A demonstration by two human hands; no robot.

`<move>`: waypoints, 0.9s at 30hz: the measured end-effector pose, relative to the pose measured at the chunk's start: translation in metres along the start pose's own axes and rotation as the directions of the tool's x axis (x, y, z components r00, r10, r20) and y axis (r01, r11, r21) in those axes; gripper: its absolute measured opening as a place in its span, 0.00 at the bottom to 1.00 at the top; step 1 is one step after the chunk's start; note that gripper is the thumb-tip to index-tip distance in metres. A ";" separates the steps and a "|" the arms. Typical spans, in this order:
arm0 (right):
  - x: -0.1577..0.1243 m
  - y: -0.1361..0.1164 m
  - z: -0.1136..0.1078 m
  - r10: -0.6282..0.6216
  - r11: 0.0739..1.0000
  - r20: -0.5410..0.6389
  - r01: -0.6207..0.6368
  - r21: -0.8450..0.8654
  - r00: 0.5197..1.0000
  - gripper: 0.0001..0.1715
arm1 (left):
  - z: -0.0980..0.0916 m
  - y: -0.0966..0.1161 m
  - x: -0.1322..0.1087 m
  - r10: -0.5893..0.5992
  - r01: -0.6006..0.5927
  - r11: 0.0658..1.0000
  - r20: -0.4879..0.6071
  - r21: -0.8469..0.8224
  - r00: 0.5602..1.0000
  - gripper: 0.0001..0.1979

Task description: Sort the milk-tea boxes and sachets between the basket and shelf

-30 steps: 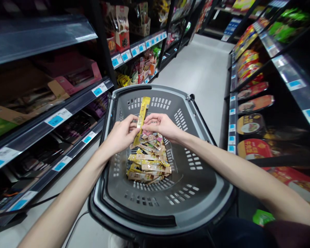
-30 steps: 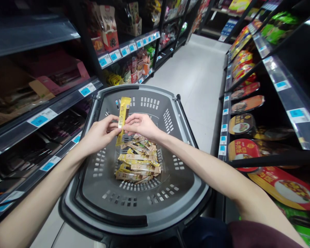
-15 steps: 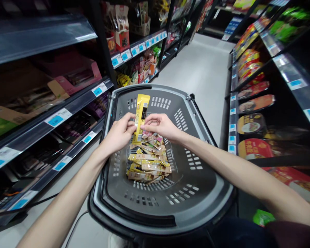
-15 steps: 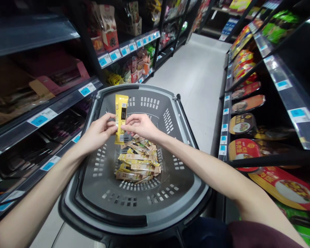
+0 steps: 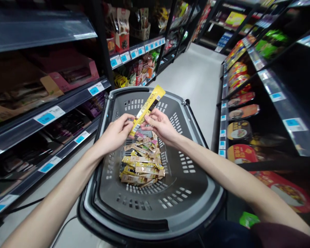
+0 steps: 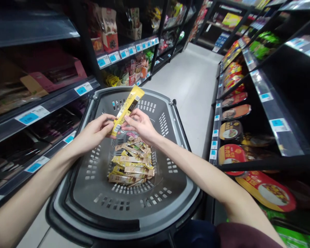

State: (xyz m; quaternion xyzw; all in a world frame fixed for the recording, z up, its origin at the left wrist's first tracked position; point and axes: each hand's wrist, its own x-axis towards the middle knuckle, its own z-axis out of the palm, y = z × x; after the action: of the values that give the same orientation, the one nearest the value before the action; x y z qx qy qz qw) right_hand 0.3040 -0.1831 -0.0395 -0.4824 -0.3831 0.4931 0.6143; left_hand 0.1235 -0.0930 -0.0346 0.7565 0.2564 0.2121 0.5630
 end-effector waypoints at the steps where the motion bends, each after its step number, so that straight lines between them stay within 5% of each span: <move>1: 0.000 -0.001 0.000 0.003 1.000 -0.011 -0.003 0.015 1.000 0.26 | 0.000 -0.001 0.001 0.006 -0.007 0.999 -0.025 -0.045 1.000 0.17; 7: -0.003 -0.001 0.005 0.029 0.991 0.000 -0.028 0.133 1.000 0.22 | -0.005 -0.003 0.004 0.182 -0.141 0.978 -0.297 0.152 0.937 0.16; 12: -0.006 0.005 0.012 0.129 0.968 -0.025 -0.121 0.218 0.991 0.20 | -0.005 -0.001 0.001 0.287 -0.198 0.936 -0.303 0.292 0.909 0.15; 27: -0.006 0.002 0.014 0.177 0.965 -0.052 -0.163 0.206 0.983 0.16 | -0.006 -0.001 0.002 0.091 -0.055 0.991 -0.312 0.123 0.946 0.15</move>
State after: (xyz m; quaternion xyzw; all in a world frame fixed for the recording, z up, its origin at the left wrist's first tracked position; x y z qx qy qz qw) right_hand 0.2894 -0.1858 -0.0380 -0.4661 -0.2666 0.5629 0.6283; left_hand 0.1214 -0.0867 -0.0342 0.7523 0.3267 0.3366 0.4625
